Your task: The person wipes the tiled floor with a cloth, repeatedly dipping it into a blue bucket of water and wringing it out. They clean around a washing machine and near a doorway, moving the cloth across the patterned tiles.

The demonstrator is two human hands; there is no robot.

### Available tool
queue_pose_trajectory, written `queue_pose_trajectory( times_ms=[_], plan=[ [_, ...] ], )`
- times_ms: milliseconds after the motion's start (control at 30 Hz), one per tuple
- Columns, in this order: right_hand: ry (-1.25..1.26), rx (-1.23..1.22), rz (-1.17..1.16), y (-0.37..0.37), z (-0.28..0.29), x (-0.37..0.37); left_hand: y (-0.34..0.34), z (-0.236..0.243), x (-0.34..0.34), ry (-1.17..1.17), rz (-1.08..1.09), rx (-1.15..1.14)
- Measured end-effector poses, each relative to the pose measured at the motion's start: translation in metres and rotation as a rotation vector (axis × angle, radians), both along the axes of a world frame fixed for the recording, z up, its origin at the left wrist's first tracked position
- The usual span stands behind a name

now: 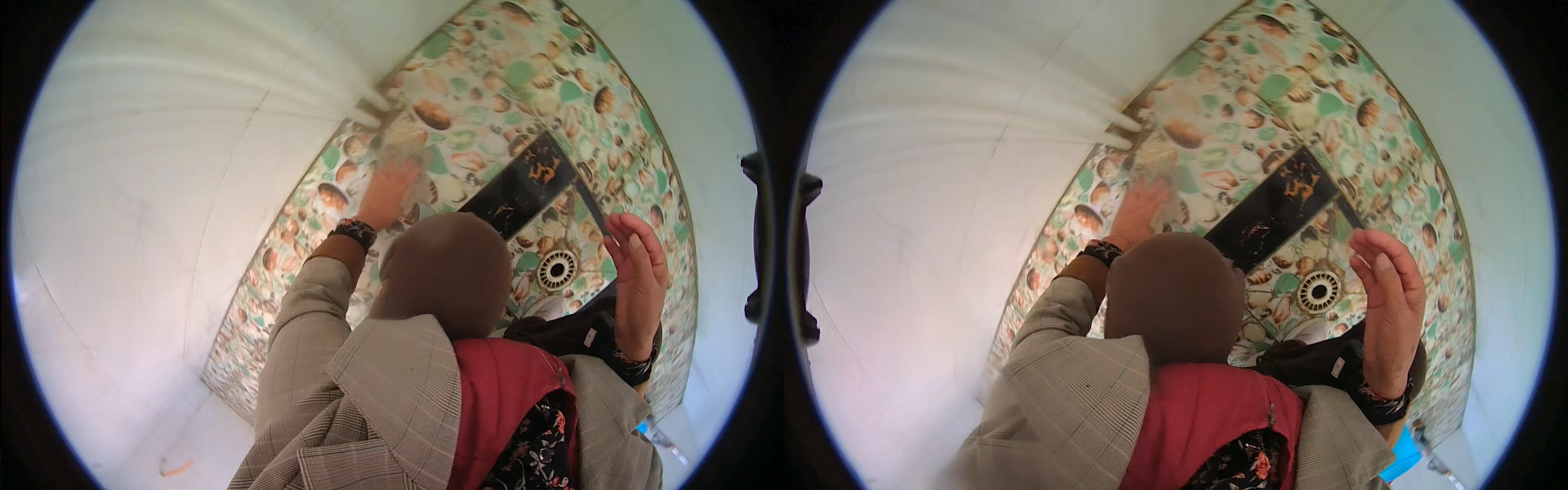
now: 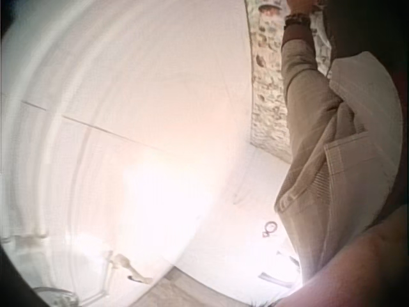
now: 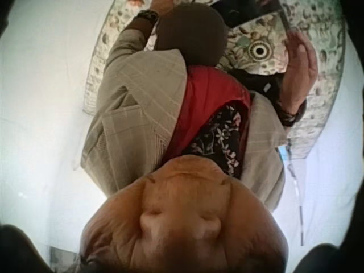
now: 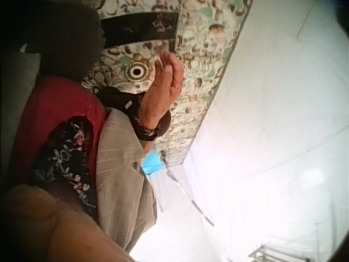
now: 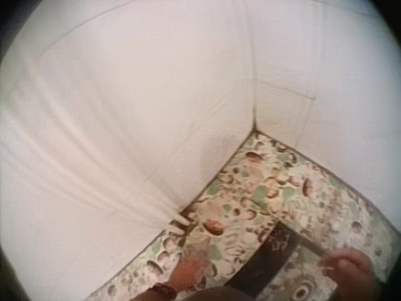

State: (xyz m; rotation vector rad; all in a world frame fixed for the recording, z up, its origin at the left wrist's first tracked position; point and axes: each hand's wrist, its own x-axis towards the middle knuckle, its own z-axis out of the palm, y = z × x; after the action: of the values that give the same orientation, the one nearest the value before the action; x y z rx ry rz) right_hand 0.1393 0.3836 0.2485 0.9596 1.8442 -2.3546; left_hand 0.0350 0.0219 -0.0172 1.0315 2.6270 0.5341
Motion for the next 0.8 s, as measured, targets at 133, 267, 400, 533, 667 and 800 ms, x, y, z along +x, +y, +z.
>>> queue_pose_trajectory(
  times_ms=[133,267,400,533,667,800],
  plan=[
    [-0.027,-0.006,0.022,0.001,-0.012,-0.002,-0.083,-0.014,-0.015,0.162,0.512,0.099],
    [-0.038,-0.007,0.027,0.002,-0.017,-0.002,-0.159,0.0,0.057,0.09,0.787,-0.072],
    [-0.051,-0.021,0.062,0.001,-0.019,-0.003,-0.203,0.013,0.096,-0.489,1.547,-0.562],
    [-0.03,-0.047,0.091,-0.002,-0.02,-0.005,-0.174,-0.011,0.055,-0.388,1.404,-0.69],
    [-0.058,-0.035,0.081,-0.004,-0.021,-0.007,-0.074,-0.012,0.011,0.03,0.951,-0.225],
    [-0.066,-0.033,0.111,-0.005,-0.031,-0.011,0.056,0.001,-0.006,0.176,0.412,-0.05]
  ],
)
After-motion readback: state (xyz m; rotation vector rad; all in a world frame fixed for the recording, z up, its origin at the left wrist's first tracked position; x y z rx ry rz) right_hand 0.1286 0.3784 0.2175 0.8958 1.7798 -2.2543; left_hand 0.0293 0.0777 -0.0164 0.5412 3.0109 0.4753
